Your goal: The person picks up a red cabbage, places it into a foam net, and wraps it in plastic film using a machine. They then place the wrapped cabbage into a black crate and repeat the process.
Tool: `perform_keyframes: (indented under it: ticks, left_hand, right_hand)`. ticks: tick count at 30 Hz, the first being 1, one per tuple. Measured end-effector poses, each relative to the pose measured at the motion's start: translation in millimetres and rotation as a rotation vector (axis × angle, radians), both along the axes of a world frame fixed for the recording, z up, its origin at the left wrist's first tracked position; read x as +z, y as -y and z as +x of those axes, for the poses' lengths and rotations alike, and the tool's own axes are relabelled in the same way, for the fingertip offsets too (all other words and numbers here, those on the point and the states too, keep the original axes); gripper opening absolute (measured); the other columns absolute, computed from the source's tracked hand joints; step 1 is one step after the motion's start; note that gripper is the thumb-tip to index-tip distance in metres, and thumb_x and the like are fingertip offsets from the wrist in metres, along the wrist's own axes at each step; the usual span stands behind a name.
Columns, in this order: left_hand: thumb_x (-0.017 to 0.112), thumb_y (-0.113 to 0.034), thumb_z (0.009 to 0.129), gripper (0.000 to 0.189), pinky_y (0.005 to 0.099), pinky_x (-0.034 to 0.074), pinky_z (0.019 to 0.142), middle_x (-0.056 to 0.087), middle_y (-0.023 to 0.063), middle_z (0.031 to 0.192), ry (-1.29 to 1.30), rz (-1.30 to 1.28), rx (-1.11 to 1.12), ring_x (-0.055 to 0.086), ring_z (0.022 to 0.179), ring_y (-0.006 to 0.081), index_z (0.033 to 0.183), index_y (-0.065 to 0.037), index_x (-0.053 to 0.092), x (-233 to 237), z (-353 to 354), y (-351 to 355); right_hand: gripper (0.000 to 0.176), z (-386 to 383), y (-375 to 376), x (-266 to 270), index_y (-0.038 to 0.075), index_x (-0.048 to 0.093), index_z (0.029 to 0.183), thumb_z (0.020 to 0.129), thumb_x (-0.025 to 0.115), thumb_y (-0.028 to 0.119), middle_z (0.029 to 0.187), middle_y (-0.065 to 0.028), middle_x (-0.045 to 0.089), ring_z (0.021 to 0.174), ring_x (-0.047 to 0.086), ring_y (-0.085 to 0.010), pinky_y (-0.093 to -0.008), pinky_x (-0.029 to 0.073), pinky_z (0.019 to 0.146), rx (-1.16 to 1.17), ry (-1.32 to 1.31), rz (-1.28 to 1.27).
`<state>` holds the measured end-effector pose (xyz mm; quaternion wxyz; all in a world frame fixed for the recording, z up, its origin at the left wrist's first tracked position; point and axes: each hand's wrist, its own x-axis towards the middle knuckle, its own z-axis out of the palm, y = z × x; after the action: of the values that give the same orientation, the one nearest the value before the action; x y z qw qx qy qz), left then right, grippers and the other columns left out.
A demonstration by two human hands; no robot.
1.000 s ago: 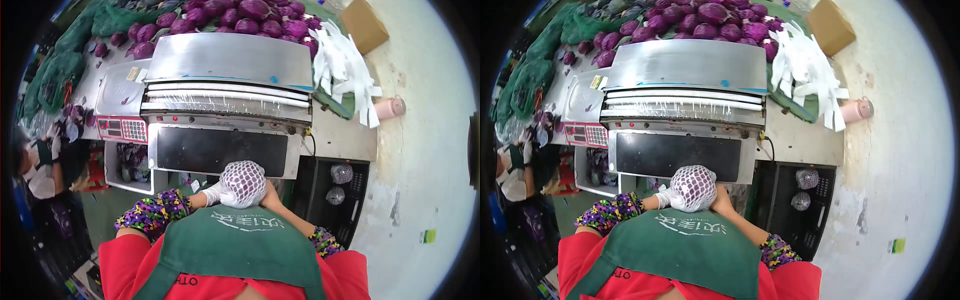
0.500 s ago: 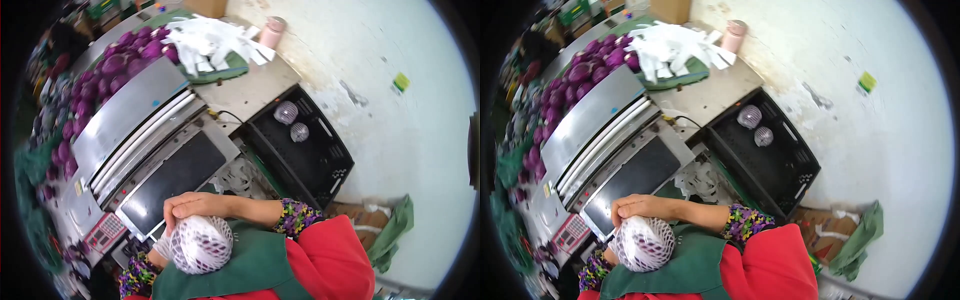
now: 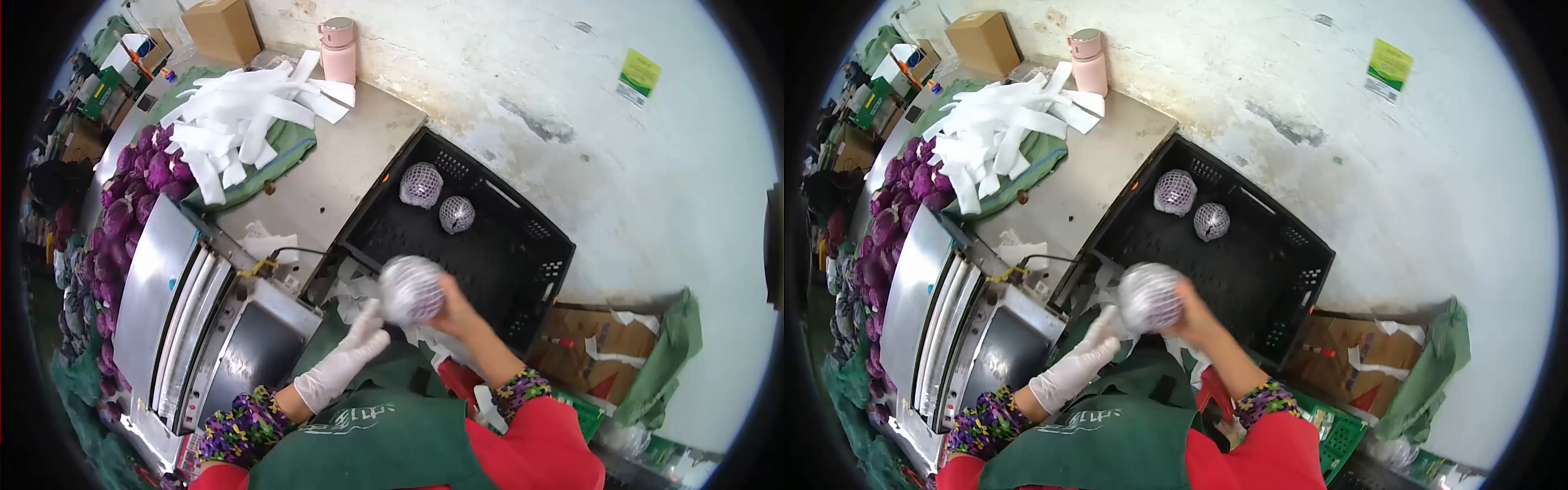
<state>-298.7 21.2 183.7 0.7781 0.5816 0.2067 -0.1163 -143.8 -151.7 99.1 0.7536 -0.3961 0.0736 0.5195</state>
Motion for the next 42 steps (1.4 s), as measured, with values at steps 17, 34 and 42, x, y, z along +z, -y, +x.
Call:
perform_keyframes:
  ticks: [17, 34, 42]
  left_hand:
    - [0.05, -0.017, 0.098, 0.032, 0.0264, 0.046, 0.089, 0.06, 0.0039, 0.1, -0.102, 0.136, 0.639, 0.057, 0.093, 0.0099, 0.126, -0.003, 0.052, 30.1, -69.3, -94.4]
    - [0.082, -0.035, 0.06, 0.105, 0.0543, 0.03, 0.105, 0.031, 0.0242, 0.143, -0.247, 1.978, 0.296, 0.031, 0.132, 0.0419, 0.147, -0.026, 0.024, 38.9, -146.4, -538.6]
    - [0.082, -0.035, 0.053, 0.092, 0.045, 0.047, 0.091, 0.049, 0.0194, 0.123, -0.226, 1.665, 0.338, 0.05, 0.112, 0.0395, 0.135, -0.025, 0.043, -8.4, -106.2, -617.5]
  right_hand:
    - [0.025, 202.0, -120.5, -71.3, 0.0, 0.06, 0.111, 0.087, 0.051, 0.002, 0.105, -0.0167, 0.061, 0.101, 0.057, -0.0303, -0.0365, 0.044, 0.09, -0.285, 1.462, -0.731]
    - [0.047, 86.6, -531.4, 38.0, 0.018, 0.057, 0.122, 0.075, 0.057, 0.007, 0.107, -0.011, 0.057, 0.102, 0.055, -0.0288, -0.0474, 0.041, 0.091, 0.439, 2.73, 0.051]
    - [0.033, 81.4, -543.4, 70.9, 0.019, 0.06, 0.109, 0.078, 0.055, 0.009, 0.12, -0.012, 0.054, 0.112, 0.051, -0.0289, -0.0461, 0.041, 0.095, 0.661, 2.972, 0.057]
